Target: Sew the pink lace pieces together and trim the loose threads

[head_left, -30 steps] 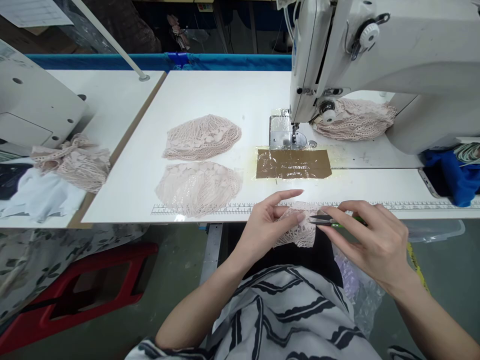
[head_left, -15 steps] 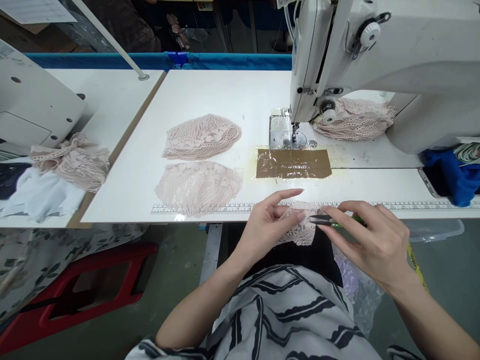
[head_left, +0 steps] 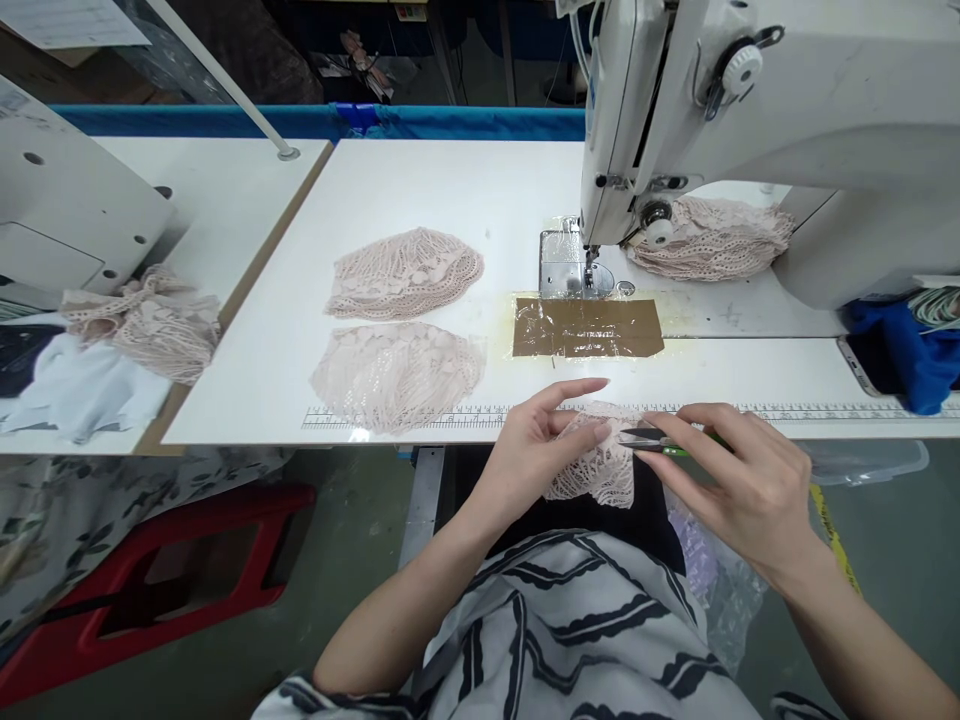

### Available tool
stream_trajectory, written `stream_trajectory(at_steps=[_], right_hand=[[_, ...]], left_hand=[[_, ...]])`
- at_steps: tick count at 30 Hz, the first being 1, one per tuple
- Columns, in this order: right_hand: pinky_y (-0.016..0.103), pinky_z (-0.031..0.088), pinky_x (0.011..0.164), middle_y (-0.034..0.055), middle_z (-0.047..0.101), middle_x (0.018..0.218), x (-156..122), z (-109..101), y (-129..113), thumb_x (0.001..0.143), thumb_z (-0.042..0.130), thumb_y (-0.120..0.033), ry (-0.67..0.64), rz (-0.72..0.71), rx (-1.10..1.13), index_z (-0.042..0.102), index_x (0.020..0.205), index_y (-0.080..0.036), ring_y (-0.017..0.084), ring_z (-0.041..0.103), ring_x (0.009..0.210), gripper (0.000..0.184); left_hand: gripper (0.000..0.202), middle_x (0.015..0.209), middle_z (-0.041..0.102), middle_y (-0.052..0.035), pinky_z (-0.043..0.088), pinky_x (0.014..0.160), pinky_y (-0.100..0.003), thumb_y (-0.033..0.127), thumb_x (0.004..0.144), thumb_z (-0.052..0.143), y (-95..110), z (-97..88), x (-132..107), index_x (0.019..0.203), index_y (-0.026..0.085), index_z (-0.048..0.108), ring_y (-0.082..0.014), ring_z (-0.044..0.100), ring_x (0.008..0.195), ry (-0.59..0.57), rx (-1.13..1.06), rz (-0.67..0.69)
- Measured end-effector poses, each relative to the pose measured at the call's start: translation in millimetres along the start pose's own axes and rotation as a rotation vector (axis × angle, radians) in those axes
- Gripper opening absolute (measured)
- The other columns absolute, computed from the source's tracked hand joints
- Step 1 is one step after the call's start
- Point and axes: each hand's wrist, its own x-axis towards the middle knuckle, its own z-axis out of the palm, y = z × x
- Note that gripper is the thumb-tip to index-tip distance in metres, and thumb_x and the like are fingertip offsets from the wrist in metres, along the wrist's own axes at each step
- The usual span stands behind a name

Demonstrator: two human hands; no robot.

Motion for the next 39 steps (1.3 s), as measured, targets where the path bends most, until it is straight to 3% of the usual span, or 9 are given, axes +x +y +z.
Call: stream_trajectory(at_steps=[10,19,39], right_hand=[[0.023,0.046,0.059,0.0036,0.067,0.087,-1.2,0.1,-0.5,0.078,0.076,-0.023,0.016,0.068,0.053,0.067,0.104,-0.016,0.011,0.061,0.069,0.029],[0.023,0.047,0.06,0.0038,0.068,0.088,-2.4,3.2,-3.1,0.079,0.075,-0.021,0.015,0.115,0.151,0.066,0.105,-0.016,0.012,0.062,0.07,0.029],[0.023,0.045,0.059,0.0021,0.068,0.086,-2.9,3.5,-4.2,0.079,0.075,-0.024,-0.005,0.075,0.094,0.068,0.103,-0.018,0.011,0.061,0.069,0.026]], left_hand=[[0.047,0.058,0.041,0.0077,0.031,0.055,-0.021,0.039,0.084,0.068,-0.2,0.0,1.6,0.127,0.023,0.058,-0.007,0.036,0.052,0.027,-0.03,0.002],[0.044,0.07,0.062,0.0001,0.042,0.058,-0.022,0.038,0.086,0.063,1.3,0.7,3.2,0.127,0.021,0.058,-0.0101,0.052,0.06,0.055,-0.049,0.04],[0.04,0.064,0.056,0.0022,0.039,0.054,-0.022,0.039,0.088,0.061,1.3,-1.3,4.6,0.125,0.024,0.06,-0.0097,0.047,0.056,0.104,0.005,0.061]])
